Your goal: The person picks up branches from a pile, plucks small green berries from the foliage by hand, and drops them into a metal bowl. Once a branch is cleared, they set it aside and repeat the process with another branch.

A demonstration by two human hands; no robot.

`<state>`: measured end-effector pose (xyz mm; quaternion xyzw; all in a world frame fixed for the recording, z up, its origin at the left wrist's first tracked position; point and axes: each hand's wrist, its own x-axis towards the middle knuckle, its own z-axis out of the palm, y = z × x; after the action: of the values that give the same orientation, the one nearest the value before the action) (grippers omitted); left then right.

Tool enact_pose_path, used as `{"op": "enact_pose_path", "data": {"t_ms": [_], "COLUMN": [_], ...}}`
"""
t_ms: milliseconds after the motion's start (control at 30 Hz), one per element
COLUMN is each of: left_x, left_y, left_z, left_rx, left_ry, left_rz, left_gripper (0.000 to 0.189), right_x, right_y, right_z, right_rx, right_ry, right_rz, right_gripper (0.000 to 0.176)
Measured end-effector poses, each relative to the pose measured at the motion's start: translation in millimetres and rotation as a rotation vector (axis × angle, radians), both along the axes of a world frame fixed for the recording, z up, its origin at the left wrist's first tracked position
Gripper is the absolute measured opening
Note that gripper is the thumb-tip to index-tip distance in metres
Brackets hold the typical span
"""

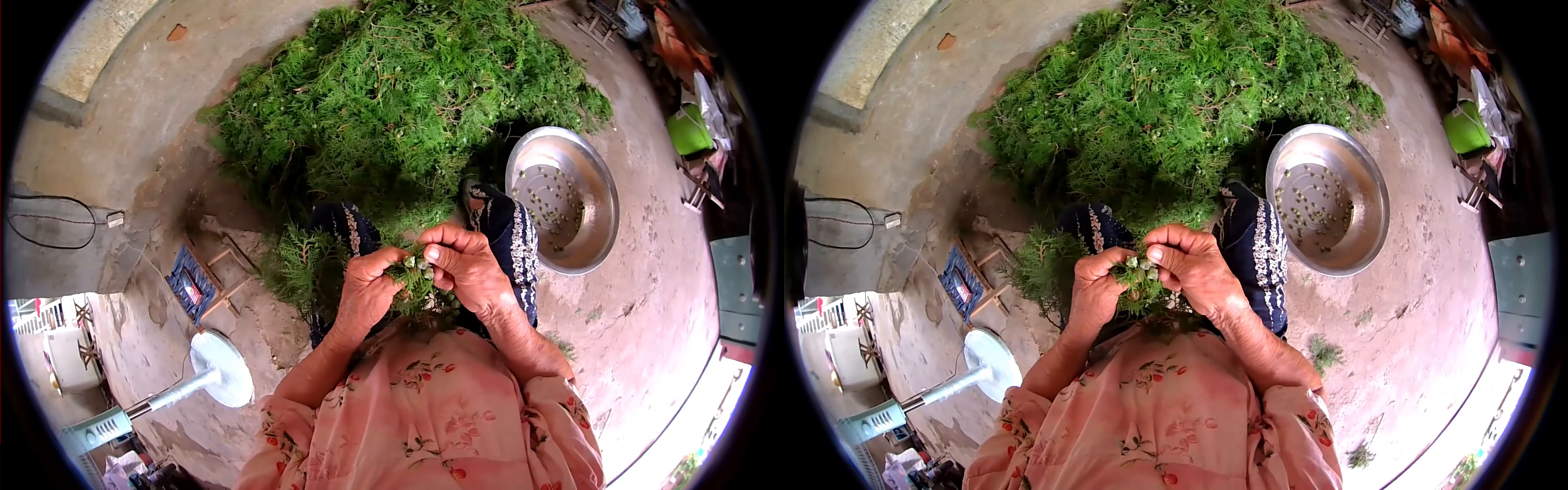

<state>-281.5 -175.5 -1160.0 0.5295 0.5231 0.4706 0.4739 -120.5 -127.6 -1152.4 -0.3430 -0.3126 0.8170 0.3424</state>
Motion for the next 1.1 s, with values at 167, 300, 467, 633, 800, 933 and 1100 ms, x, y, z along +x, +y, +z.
{"op": "enact_pose_path", "data": {"t_ms": [167, 300, 467, 633, 800, 933, 1100], "left_x": [-4, -4, -2, -5, -5, -8, -8], "left_y": [1, -1, 1, 1, 3, 2, 4], "left_z": [1, -1, 3, 1, 8, 5, 3], "left_rx": [-0.091, -0.162, -0.137, -0.141, -0.025, -0.064, -0.090], "left_ry": [-0.100, -0.198, -0.143, -0.053, 0.029, -0.008, -0.136], "left_rz": [0.023, 0.037, 0.082, 0.078, 0.053, 0.055, 0.080], "left_gripper": [0.015, 0.011, 0.012, 0.010, 0.013, 0.015, 0.017], "right_x": [0, -1, 0, -1, 3, 2, 1], "right_y": [-2, -6, -6, -3, -1, -2, -2], "right_z": [-9, -2, 0, -4, -6, -7, -12], "right_rx": [-0.202, -0.105, 0.185, 0.204, -0.018, -0.196, -0.295], "right_ry": [0.239, 0.142, 0.036, -0.046, 0.078, 0.269, 0.353], "right_rz": [-0.013, -0.021, 0.016, 0.078, 0.087, 0.052, 0.019], "right_gripper": [0.014, 0.019, 0.023, 0.021, 0.018, 0.019, 0.020]}}
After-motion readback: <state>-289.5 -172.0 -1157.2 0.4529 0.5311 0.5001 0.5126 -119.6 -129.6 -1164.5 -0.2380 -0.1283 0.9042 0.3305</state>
